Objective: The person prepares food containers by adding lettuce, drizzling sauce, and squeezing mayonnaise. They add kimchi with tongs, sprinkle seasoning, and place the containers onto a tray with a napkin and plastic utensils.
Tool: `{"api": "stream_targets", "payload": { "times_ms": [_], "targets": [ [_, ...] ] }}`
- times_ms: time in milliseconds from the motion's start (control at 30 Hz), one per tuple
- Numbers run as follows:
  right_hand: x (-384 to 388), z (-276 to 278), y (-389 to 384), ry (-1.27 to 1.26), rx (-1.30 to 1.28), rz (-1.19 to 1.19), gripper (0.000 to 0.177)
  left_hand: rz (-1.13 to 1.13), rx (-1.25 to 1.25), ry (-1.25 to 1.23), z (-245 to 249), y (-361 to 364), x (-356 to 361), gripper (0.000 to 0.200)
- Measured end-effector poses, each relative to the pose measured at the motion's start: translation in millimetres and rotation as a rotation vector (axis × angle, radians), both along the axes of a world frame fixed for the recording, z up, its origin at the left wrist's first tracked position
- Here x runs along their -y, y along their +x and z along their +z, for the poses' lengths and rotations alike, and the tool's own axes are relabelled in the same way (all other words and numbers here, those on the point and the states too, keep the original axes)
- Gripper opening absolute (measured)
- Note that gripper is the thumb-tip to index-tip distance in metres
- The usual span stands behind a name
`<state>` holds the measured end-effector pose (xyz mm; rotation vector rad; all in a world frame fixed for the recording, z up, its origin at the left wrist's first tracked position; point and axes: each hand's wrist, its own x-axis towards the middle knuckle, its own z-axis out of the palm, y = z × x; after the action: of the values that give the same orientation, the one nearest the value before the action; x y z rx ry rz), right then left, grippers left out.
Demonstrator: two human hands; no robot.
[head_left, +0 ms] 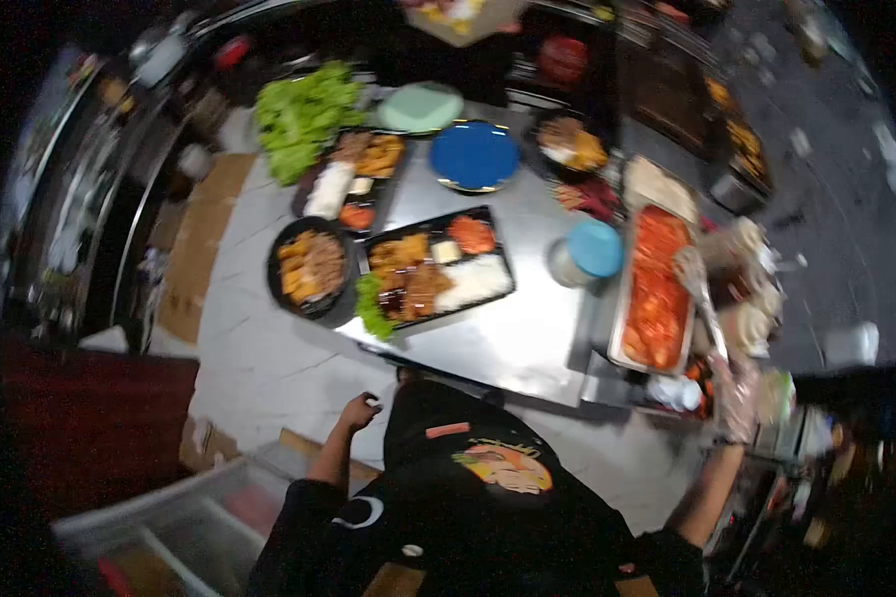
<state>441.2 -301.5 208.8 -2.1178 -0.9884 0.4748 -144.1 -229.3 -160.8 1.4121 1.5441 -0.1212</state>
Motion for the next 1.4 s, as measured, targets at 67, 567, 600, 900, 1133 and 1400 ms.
{"api": "stream_targets", "payload": {
  "times_ms": [67,567,600,900,1133,1400],
  "targets": [
    [-24,15,-26,0.103,-0.146,-0.011,0.023,0.158,-0.058,-0.043,21,-15,-13,0.036],
    [-343,-98,-317,-0.266,0.586,0.946,0.027,0.687,0.382,0.588,134,-166,-291,0.021],
    [-352,-102,-326,-0.283,0.680,0.976,0.027,0.617,0.412,0.586,135,-163,-311,0.023],
    [-374,-98,-330,-0.222,0.946,1.074,0.027,0.337,0.741,0.112,126,-74,-424,0.029],
    [-364,-105,-322,-0.322,0.872,1.099,0.031,0.291,0.744,0.058,122,-59,-437,0.033],
    [-253,-39,-232,-0.195,0.636,0.471,0.037,0.286,0.665,0.121,142,-67,-421,0.039]
  ]
}}
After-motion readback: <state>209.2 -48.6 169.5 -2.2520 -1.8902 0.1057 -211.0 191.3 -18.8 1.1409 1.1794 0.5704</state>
